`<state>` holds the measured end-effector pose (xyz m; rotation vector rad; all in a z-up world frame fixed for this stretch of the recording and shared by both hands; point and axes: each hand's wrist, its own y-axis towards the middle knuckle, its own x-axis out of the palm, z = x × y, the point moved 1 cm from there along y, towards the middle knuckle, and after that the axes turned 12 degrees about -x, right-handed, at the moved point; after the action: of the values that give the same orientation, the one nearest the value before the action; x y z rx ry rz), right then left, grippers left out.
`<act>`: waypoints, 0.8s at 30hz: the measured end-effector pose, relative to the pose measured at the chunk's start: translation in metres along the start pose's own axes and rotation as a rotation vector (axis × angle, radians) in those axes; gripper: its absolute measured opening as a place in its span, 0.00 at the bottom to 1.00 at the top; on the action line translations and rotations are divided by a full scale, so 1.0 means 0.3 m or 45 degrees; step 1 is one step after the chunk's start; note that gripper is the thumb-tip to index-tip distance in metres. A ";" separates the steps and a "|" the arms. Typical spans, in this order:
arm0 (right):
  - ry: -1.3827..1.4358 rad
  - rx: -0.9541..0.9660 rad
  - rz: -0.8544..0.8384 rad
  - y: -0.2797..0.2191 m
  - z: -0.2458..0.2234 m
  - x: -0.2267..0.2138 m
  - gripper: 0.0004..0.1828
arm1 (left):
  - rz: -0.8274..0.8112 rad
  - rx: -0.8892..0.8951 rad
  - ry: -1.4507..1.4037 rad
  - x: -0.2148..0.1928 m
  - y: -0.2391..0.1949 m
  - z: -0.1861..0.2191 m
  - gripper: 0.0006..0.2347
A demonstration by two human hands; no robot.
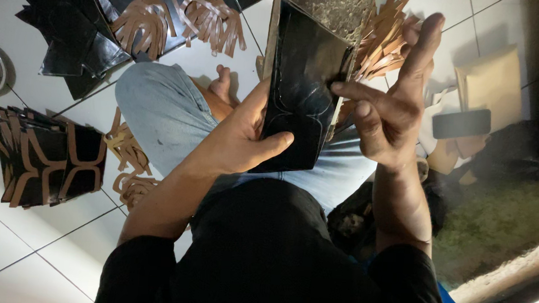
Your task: The person sits on the floor and repeatedly applies a substance to black leather pieces using a small tool, then places tan U-shaped leather pieces onto them. The person presses the pieces together and stacks the assembled units on the floor.
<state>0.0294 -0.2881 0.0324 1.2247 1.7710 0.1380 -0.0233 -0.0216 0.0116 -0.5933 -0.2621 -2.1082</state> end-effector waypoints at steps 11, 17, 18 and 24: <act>-0.159 -0.026 -0.036 -0.055 -0.082 0.017 0.23 | 0.029 -0.047 -0.091 0.015 -0.013 0.008 0.37; -0.264 -0.199 -0.075 -0.055 -0.107 0.048 0.19 | 0.043 -0.065 -0.080 0.025 -0.009 0.003 0.37; -0.281 -0.236 -0.080 -0.053 -0.108 0.054 0.19 | 0.045 -0.070 -0.076 0.026 -0.009 0.002 0.37; -0.323 -0.338 -0.092 -0.042 -0.108 0.065 0.17 | 0.046 -0.032 -0.057 0.026 -0.009 0.003 0.37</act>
<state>-0.0041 -0.2665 0.0308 0.9421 1.5198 0.1623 -0.0289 -0.0253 0.0165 -0.6557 -0.2487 -2.0681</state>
